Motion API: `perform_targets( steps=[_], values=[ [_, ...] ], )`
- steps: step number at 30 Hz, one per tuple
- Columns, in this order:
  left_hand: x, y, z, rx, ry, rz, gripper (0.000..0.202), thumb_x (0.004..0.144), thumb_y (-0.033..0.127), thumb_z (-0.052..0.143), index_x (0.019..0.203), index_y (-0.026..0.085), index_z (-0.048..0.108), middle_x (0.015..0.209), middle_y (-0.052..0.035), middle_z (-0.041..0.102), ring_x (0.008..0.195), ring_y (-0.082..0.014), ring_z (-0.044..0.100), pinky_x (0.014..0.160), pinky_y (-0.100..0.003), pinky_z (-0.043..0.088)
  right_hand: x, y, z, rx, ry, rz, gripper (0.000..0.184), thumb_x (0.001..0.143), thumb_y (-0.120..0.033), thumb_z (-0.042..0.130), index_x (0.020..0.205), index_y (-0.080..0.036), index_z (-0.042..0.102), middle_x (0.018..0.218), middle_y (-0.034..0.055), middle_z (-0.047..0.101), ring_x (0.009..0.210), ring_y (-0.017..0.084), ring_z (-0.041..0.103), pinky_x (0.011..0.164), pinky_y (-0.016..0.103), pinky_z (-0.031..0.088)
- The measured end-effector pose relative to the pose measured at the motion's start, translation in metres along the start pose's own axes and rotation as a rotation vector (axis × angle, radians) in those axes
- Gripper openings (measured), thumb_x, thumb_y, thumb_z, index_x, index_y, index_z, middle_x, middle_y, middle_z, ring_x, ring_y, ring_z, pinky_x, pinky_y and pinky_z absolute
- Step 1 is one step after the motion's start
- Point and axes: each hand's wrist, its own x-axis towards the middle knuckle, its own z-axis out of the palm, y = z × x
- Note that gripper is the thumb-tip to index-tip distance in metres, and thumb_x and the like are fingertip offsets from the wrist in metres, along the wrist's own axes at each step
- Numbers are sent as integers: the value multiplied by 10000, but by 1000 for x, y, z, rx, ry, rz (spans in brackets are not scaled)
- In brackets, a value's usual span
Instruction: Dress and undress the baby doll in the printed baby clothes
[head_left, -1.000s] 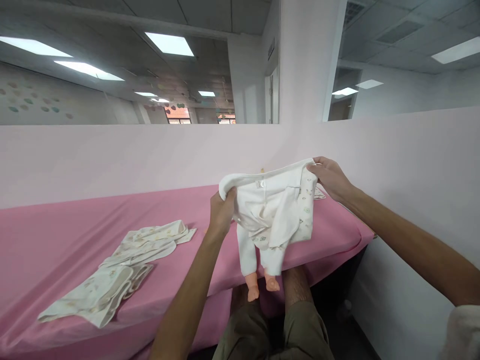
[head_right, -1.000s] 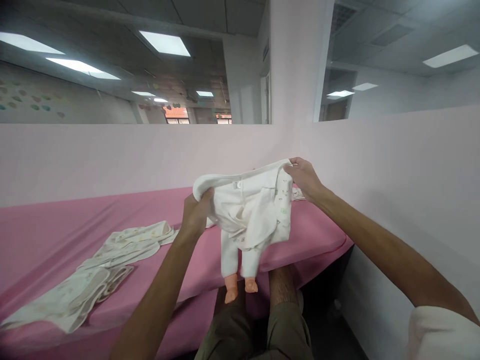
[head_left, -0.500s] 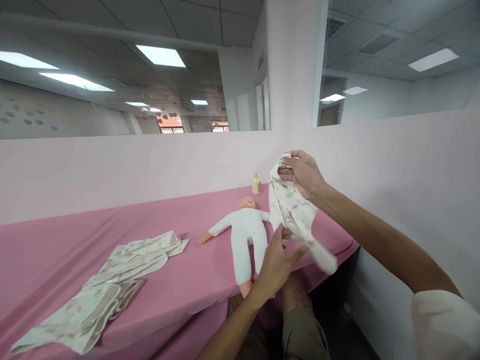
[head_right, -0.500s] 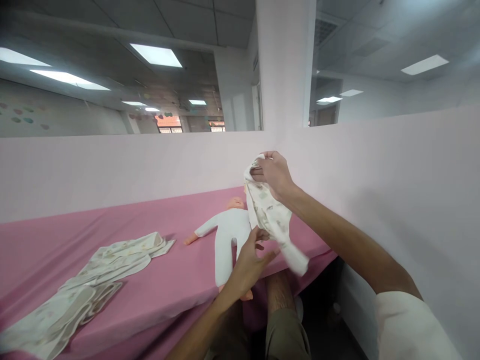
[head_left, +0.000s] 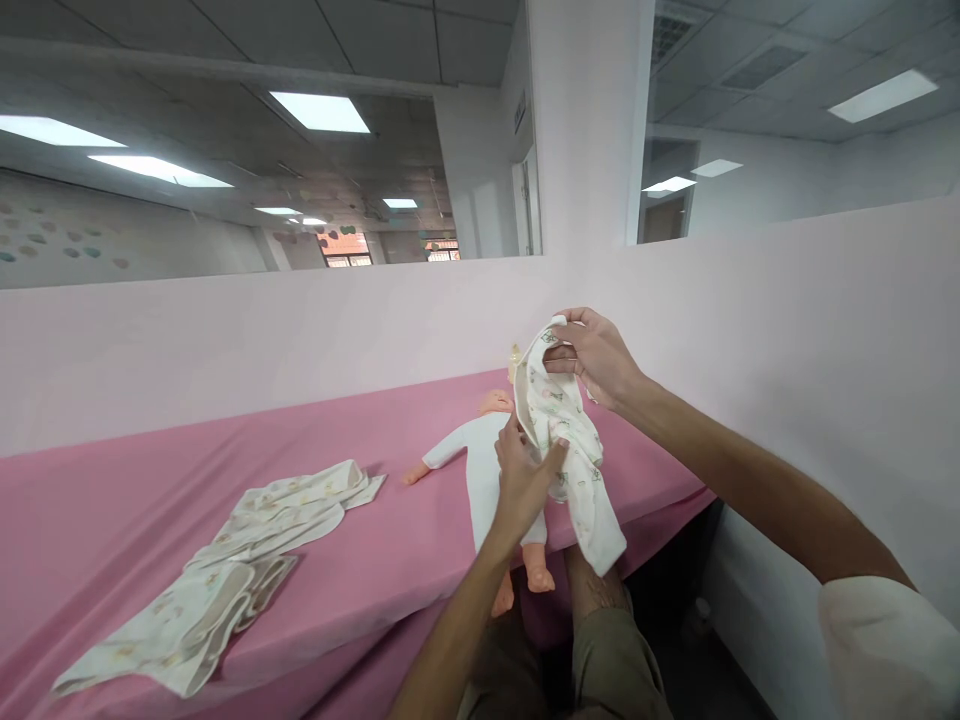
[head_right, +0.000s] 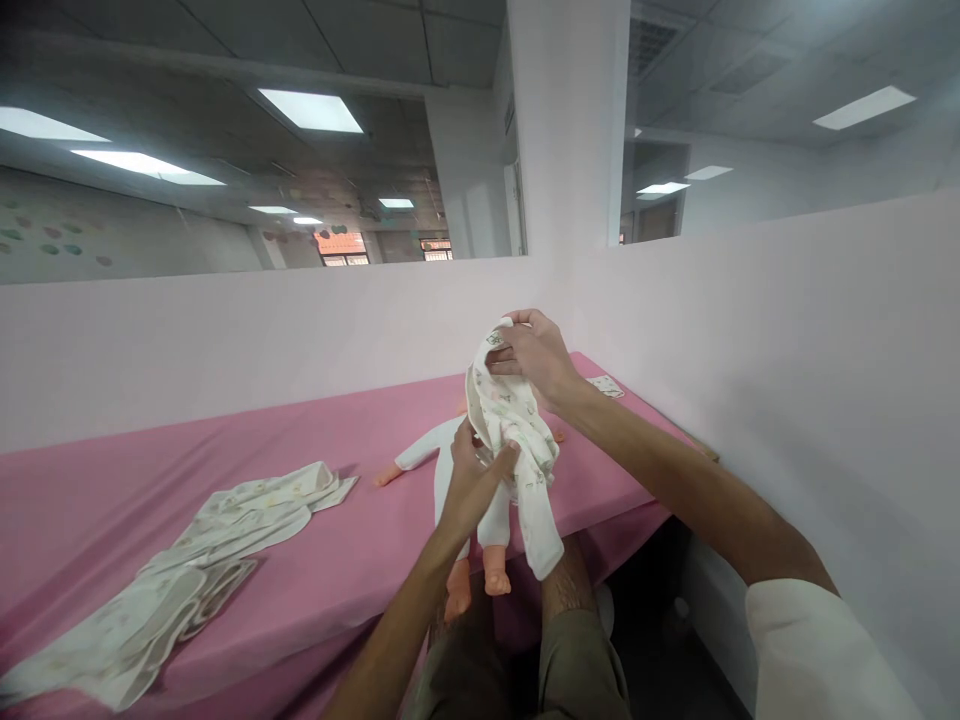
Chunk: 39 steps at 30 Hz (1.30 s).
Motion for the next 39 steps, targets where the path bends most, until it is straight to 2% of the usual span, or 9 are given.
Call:
perform_targets(
  steps=[3,6,12,17,22,27,31,34,39],
  values=[
    [20,0,-14,181,44,23,215,817,406,571,854,195,569,912,-45,524,990,-241,484,855,-390,429,0,-2,-4,-68,-3,-42,163,738,-134,587,876,-187,520,662,-28,591,578,101,558,571,238,490],
    [27,7,-33,167,32,73,211,828,325,517,662,194,516,768,-16,506,856,-207,493,777,-338,423,7,-1,-11,-117,29,-55,163,730,-132,568,880,-185,532,670,-30,578,594,100,545,584,235,470],
    [6,38,-70,-405,-336,-168,305,788,451,671,809,149,631,695,-2,628,612,-136,573,584,-245,446,33,16,-28,-228,133,-42,197,711,-115,553,892,-187,533,685,-22,569,603,112,548,563,238,463],
    [-4,68,-77,-749,-244,-190,400,740,478,739,936,131,700,706,-51,714,696,-203,696,598,-255,540,42,42,-31,-322,66,76,218,704,-95,558,903,-182,540,697,-1,608,618,136,590,576,261,502],
    [7,88,-75,-1044,-212,-261,293,879,418,610,764,157,674,624,-11,690,707,-171,718,701,-251,587,28,84,-32,-486,-130,177,201,721,-106,559,904,-187,537,693,4,631,622,153,603,605,280,506],
    [23,110,-76,-1165,-85,-59,306,960,308,493,739,169,654,832,-24,756,956,-151,708,920,-250,536,-19,101,-42,-555,-190,90,86,830,-265,537,865,-193,568,828,22,640,751,175,610,653,288,487],
    [26,127,-76,-1009,-128,202,278,951,368,503,812,191,666,1196,-41,698,1287,-209,530,1077,-342,431,-84,84,-45,-578,23,-145,280,918,-421,453,835,-196,597,833,29,632,795,181,591,712,303,474],
    [21,135,-72,-914,-166,282,268,949,372,511,811,199,662,1257,-28,665,1354,-236,451,1100,-387,401,-122,82,-34,-611,13,-299,241,873,-424,553,994,-224,611,878,25,627,839,189,589,795,326,481],
    [13,139,-78,-855,-179,359,265,920,401,559,771,214,672,1233,-18,674,1373,-247,425,1110,-402,393,-108,110,-12,-657,196,-308,444,769,-436,671,1129,-209,547,1080,76,567,991,233,545,893,402,462]
  ],
)
